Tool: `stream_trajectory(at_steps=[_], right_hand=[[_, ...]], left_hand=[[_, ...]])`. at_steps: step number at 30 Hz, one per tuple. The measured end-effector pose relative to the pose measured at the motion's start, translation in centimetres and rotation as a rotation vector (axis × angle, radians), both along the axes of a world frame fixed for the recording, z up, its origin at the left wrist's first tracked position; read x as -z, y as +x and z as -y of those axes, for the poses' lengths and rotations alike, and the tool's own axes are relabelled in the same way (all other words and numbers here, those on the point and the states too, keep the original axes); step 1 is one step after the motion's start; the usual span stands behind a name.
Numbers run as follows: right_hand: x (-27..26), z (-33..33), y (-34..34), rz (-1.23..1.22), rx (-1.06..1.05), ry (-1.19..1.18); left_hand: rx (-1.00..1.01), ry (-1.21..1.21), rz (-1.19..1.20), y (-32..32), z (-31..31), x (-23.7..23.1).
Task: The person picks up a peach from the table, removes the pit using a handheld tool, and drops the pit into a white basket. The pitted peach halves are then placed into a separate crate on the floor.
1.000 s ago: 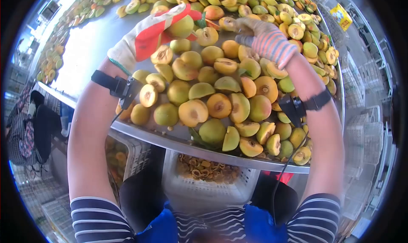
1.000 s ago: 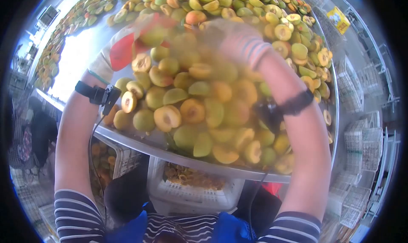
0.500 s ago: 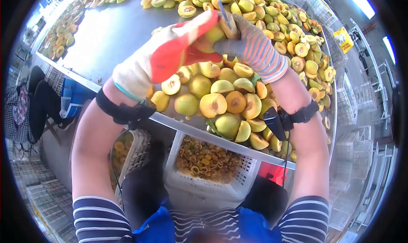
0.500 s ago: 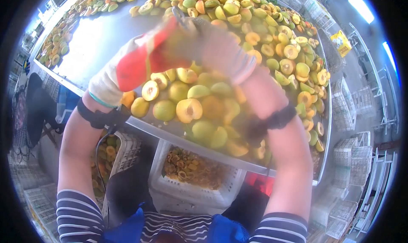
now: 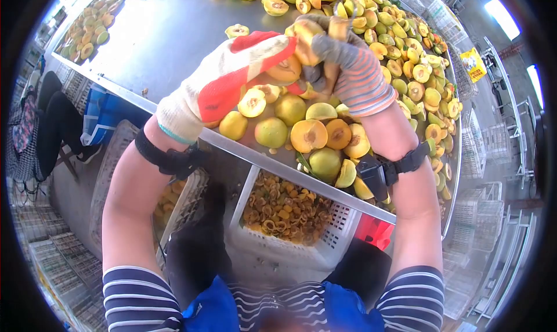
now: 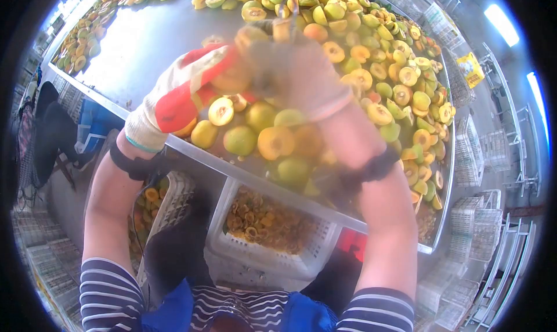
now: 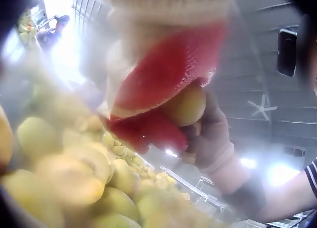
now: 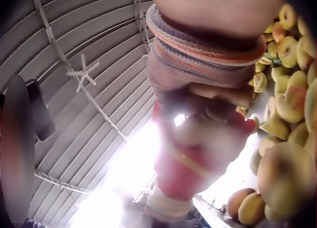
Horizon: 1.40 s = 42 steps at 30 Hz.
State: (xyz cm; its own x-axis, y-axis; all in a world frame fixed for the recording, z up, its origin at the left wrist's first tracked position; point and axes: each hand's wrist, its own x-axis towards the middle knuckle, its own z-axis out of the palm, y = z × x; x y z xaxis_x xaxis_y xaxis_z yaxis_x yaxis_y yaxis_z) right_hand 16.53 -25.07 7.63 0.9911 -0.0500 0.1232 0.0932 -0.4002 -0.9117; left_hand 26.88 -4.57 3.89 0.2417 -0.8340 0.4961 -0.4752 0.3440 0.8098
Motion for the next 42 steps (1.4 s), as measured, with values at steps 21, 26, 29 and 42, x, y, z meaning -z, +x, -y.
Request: stream_trajectory(at_steps=[21, 26, 29, 42], right_hand=[[2.2, 1.8, -14.5, -0.130, 0.089, -0.378], [1.5, 1.4, -17.2, 0.393, 0.154, -1.020], [-3.8, -5.3, -19.8, 0.076, 0.227, -0.504], [0.1, -15.8, -29.0, 0.062, 0.331, 0.185]], left_hand=[[-0.204, 0.004, -1.201, -7.5, -7.1, -1.2], [-0.154, -0.016, -1.011, -13.1, -8.1, -2.8], [-0.206, -0.006, -0.973, -17.6, -7.4, -5.0], [-0.441, -0.055, 0.329, -30.7, -8.6, -4.3]])
